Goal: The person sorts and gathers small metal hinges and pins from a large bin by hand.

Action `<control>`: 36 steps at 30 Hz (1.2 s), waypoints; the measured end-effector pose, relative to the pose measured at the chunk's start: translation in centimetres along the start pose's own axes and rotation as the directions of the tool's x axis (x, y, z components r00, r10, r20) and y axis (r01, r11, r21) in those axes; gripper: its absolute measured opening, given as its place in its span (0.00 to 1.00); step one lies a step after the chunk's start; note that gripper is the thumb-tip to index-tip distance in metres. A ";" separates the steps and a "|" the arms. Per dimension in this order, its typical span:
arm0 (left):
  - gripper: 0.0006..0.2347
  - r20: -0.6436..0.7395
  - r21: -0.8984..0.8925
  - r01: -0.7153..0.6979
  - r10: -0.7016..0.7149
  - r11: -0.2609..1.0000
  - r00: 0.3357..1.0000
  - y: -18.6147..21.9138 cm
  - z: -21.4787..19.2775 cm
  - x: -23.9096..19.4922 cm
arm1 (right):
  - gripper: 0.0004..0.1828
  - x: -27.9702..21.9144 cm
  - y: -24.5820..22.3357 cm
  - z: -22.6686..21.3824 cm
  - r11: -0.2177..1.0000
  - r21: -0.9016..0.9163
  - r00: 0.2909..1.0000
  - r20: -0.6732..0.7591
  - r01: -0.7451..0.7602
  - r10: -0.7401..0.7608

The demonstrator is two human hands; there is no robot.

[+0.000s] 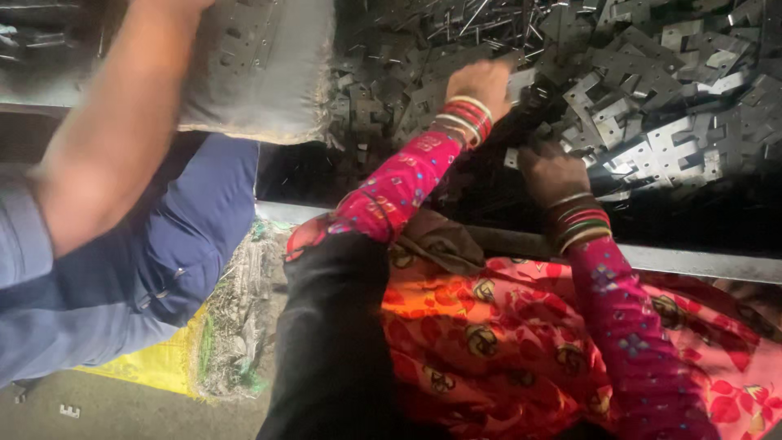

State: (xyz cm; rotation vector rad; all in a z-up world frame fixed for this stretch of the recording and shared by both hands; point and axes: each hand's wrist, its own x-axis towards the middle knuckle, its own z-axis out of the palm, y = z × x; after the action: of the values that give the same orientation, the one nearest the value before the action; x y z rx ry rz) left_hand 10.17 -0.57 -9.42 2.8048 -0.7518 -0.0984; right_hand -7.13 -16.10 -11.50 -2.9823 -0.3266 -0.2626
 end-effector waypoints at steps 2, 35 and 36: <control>0.10 -0.219 -0.286 -0.075 0.011 0.955 0.976 0.6 -2.0 -0.3 | 0.05 0.5 0.4 0.5 0.995 -0.092 0.998 0.057 0.030 -0.025; 0.06 -0.316 -0.044 -0.111 0.092 0.993 0.944 5.1 -10.4 -6.7 | 0.40 2.7 -1.2 -3.4 0.901 -0.329 0.937 -0.297 -0.283 0.186; 0.06 -0.317 -0.042 -0.103 0.084 0.994 0.945 4.2 -10.9 -6.3 | 0.40 2.6 -1.2 -3.3 0.904 -0.327 0.938 -0.295 -0.276 0.180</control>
State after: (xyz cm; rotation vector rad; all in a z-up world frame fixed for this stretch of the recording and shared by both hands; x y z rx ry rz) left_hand 3.99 1.31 2.20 2.6316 -0.7857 0.3314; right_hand -5.42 -14.87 -7.62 -3.2441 0.1214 -0.7534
